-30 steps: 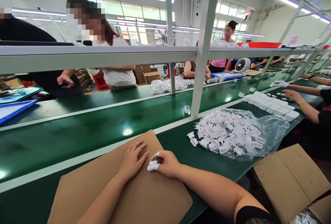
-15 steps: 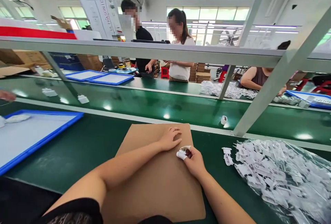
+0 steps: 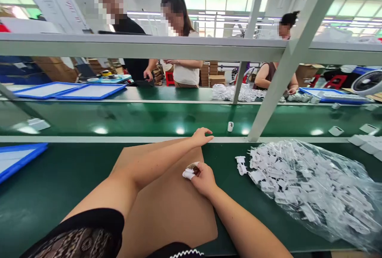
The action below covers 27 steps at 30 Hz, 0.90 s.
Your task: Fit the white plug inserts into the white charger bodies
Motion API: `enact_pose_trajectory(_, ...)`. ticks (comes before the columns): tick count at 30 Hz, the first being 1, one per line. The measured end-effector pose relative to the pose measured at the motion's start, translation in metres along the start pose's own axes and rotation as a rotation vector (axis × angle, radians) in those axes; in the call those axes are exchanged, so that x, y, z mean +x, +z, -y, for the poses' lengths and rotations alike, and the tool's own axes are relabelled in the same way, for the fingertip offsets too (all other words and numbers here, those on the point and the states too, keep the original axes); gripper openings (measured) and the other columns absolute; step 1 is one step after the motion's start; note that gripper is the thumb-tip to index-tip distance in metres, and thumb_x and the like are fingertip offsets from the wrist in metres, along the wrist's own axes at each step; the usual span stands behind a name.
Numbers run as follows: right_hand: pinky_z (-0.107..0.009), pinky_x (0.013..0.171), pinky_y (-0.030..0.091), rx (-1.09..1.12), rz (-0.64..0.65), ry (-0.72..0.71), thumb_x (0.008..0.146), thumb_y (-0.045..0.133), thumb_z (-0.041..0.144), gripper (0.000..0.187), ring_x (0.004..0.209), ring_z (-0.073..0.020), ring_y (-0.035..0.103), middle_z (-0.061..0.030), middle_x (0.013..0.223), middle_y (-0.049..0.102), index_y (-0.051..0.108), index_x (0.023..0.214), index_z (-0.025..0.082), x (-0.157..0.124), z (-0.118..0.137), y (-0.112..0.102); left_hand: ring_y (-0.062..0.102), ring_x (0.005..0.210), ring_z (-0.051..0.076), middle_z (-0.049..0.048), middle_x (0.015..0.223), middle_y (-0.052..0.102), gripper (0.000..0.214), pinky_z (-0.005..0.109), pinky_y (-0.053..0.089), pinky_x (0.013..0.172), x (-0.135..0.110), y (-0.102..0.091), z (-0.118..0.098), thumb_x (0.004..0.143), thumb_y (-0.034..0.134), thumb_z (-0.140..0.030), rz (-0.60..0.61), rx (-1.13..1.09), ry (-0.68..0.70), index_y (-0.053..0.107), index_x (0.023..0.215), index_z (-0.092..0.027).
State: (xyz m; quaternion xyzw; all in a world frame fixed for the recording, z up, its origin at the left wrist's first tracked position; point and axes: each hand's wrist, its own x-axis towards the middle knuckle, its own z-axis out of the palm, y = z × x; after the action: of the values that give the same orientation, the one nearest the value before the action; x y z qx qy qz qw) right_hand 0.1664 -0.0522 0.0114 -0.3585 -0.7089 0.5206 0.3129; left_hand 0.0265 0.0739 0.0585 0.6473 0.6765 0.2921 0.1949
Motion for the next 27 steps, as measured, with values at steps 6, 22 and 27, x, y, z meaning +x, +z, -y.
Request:
enact_pose_trajectory(6,-0.027,0.069,0.048,-0.153,-0.009,-0.011,0.075,0.084,0.031,0.017,0.08,-0.0179,0.064,-0.0018,0.088,0.073,0.075,0.088,0.025,-0.001,0.001,0.003,0.062,0.12,0.029,0.0169,0.13,0.068,0.065,0.035,0.05,0.099,0.049,0.044,-0.03,0.077,0.085,-0.052,-0.041,-0.053,-0.081,0.066,0.125,-0.013)
enact_pose_trajectory(22,-0.033,0.077,0.054,0.394,-0.185,0.026,0.068,0.086,0.042,0.031,0.08,-0.0193,0.068,-0.0025,0.091,0.077,0.076,0.09,0.023,-0.003,0.02,-0.01,0.069,0.096,0.022,0.0067,0.109,0.077,0.032,0.032,0.052,0.087,0.021,0.009,-0.007,0.086,0.072,-0.038,-0.057,-0.147,-0.041,0.073,0.111,-0.018)
enact_pose_trajectory(27,-0.027,0.065,0.049,0.732,-0.368,0.22,0.055,0.093,0.043,0.043,0.074,-0.0156,0.064,-0.0017,0.086,0.076,0.077,0.089,0.022,0.006,0.039,-0.035,0.07,0.1,0.024,0.0055,0.111,0.078,0.039,0.034,0.055,0.091,-0.088,-0.039,0.032,0.085,0.071,-0.047,-0.052,-0.253,0.012,0.074,0.112,-0.02)
